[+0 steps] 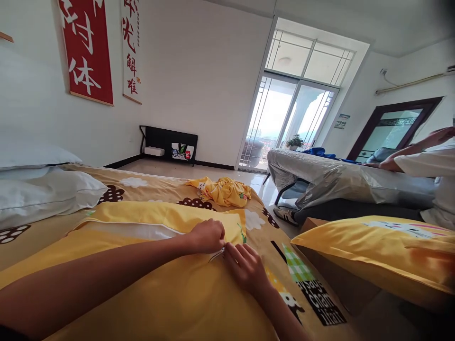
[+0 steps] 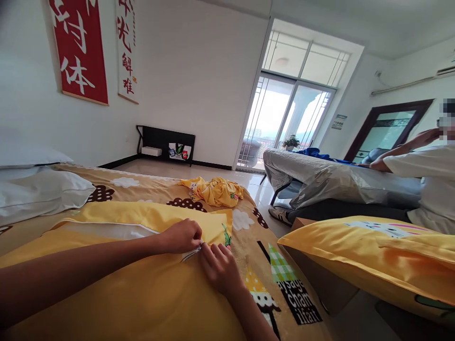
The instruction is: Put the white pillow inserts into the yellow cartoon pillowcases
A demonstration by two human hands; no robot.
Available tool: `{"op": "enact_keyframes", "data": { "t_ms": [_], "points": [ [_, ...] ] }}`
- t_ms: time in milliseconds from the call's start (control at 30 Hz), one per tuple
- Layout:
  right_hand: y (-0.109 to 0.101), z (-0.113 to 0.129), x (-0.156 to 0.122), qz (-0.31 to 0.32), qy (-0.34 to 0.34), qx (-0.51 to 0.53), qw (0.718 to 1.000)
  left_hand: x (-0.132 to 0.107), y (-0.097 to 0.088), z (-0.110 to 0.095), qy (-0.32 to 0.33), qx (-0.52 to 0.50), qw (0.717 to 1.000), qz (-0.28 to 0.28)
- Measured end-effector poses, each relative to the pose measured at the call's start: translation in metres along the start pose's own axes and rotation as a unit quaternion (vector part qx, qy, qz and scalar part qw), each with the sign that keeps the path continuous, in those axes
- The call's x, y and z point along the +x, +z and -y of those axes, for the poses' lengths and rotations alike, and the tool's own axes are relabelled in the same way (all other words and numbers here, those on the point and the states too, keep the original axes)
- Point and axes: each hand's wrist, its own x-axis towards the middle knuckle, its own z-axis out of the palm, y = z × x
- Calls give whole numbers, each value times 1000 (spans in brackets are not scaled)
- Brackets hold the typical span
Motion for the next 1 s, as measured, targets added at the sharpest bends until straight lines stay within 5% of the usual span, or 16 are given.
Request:
{"op": "enact_keyframes", "data": {
  "t_ms": [167, 267, 400, 600, 800, 1000],
  "points": [
    [0, -2, -8, -3, -25, 34, 999, 6, 5, 2, -20, -26, 999, 2],
    [4, -1, -4, -9, 100, 132, 986, 9, 7, 1, -24, -34, 999, 4],
    [11, -2, 5, -8, 310, 289, 906, 8, 10, 0, -25, -26, 999, -9],
    [13, -7, 14, 112, 418, 327, 840, 6, 14, 1, -23, -1, 1000, -3],
    [8, -5, 21, 199, 336, 247, 887, -1, 14, -5, -32, 19, 999, 2],
    [5, -5, 26, 184, 268, 154, 933, 0, 13, 4, -48, -46, 998, -14]
  ]
}}
